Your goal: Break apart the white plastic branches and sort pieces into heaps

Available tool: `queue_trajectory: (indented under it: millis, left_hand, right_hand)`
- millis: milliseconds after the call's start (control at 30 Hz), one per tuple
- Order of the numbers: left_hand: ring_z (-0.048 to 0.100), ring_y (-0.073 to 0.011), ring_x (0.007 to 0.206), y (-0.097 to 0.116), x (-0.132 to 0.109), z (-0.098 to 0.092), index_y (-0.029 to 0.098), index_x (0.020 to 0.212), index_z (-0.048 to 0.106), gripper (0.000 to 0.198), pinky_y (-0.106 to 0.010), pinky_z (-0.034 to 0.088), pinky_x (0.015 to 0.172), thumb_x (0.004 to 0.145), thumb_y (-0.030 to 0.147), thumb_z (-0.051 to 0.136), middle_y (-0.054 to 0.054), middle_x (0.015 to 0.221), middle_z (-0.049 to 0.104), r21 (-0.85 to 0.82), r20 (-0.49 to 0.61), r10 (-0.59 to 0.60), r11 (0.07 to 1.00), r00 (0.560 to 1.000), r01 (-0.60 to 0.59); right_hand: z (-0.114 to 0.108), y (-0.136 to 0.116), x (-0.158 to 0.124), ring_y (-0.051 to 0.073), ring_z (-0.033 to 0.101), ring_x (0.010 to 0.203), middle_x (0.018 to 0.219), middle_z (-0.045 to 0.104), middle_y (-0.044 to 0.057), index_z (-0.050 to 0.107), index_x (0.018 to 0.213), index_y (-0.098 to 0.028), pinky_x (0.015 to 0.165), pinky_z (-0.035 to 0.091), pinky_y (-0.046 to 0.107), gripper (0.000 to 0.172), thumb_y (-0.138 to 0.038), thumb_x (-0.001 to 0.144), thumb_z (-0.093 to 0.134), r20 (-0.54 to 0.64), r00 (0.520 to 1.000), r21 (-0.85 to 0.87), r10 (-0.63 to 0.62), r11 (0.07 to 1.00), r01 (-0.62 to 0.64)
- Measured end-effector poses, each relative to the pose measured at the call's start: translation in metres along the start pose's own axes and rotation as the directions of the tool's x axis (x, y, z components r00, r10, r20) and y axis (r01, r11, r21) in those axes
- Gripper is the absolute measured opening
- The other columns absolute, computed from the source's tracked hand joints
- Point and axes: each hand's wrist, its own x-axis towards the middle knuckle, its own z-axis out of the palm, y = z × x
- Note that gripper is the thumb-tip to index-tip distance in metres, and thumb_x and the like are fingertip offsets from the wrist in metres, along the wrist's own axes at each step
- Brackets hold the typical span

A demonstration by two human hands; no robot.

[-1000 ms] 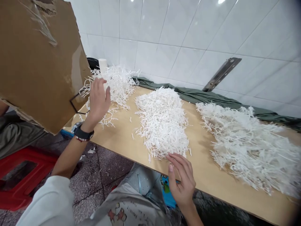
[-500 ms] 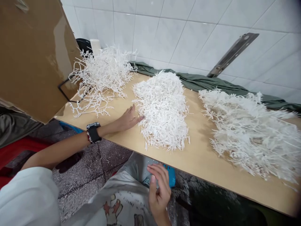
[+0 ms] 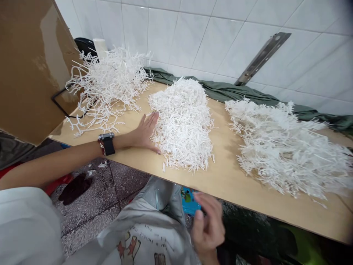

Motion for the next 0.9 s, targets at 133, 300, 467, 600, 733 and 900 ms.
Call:
queue_trajectory:
  millis: [133, 300, 467, 600, 733, 900]
  left_hand:
    - [-0.009, -0.0434, 0.144, -0.025, 0.011, -0.013, 0.003, 0.148, -0.016, 0.15, -0.058, -0.009, 0.113, 0.048, 0.087, 0.06, -0.033, 0.155, -0.01, 0.004, 0.068, -0.054, 0.999, 0.996, 0.054]
    - [0.006, -0.0456, 0.144, -0.032, 0.02, -0.017, 0.004, 0.149, -0.009, 0.149, -0.058, 0.008, 0.115, 0.048, 0.082, 0.066, -0.032, 0.156, -0.001, -0.073, 0.143, -0.092, 0.992, 0.985, 0.103]
    - [0.034, -0.037, 0.136, -0.017, 0.018, -0.018, 0.01, 0.144, 0.024, 0.109, -0.048, 0.031, 0.111, 0.063, 0.07, 0.066, -0.025, 0.148, 0.034, -0.059, 0.062, -0.027, 0.998, 0.998, 0.031]
    - [0.049, -0.0314, 0.118, 0.007, 0.009, -0.014, 0.01, 0.125, 0.045, 0.062, -0.044, 0.039, 0.103, 0.078, 0.049, 0.059, -0.019, 0.124, 0.054, 0.035, -0.017, -0.034, 0.999, 0.999, 0.035]
    - [0.053, -0.0308, 0.107, 0.034, 0.001, -0.012, 0.011, 0.109, 0.051, 0.032, -0.044, 0.044, 0.093, 0.086, 0.033, 0.046, -0.018, 0.111, 0.057, 0.108, -0.01, -0.083, 0.991, 0.996, 0.084]
    - [0.061, -0.0273, 0.088, 0.044, 0.005, -0.019, 0.012, 0.1, 0.053, 0.021, -0.038, 0.047, 0.076, 0.087, 0.028, 0.046, -0.015, 0.099, 0.061, 0.146, 0.051, -0.162, 0.977, 0.985, 0.153]
  right_hand:
    - [-0.034, 0.043, 0.052, 0.029, 0.055, 0.108, 0.114, 0.059, 0.015, 0.051, 0.127, -0.018, 0.092, 0.047, 0.049, 0.047, -0.029, 0.083, 0.062, 0.098, 0.995, -0.264, 0.002, 0.964, 0.024]
    - [-0.05, 0.093, 0.107, 0.036, 0.036, 0.135, 0.146, 0.038, 0.018, 0.027, 0.146, -0.02, 0.109, 0.037, 0.058, 0.087, -0.061, 0.077, 0.061, 0.494, 0.846, -0.382, 0.203, 0.924, 0.001]
    - [-0.046, 0.132, 0.136, 0.034, 0.025, 0.143, 0.156, 0.023, 0.014, 0.02, 0.149, -0.02, 0.115, 0.03, 0.054, 0.088, -0.067, 0.081, 0.049, 0.704, 0.617, -0.412, 0.352, 0.91, -0.048]
    - [-0.038, 0.148, 0.127, 0.033, 0.029, 0.142, 0.155, 0.027, 0.014, 0.025, 0.147, -0.02, 0.115, 0.032, 0.053, 0.077, -0.062, 0.086, 0.045, 0.698, 0.637, -0.369, 0.328, 0.927, -0.073]
    - [-0.028, 0.153, 0.107, 0.032, 0.034, 0.139, 0.148, 0.038, 0.017, 0.034, 0.141, -0.017, 0.114, 0.031, 0.054, 0.064, -0.054, 0.09, 0.043, 0.58, 0.793, -0.326, 0.188, 0.945, 0.014]
    - [-0.023, 0.154, 0.105, 0.032, 0.042, 0.133, 0.142, 0.046, 0.02, 0.04, 0.137, -0.015, 0.11, 0.035, 0.054, 0.06, -0.05, 0.089, 0.048, 0.545, 0.831, -0.31, 0.109, 0.947, 0.079]
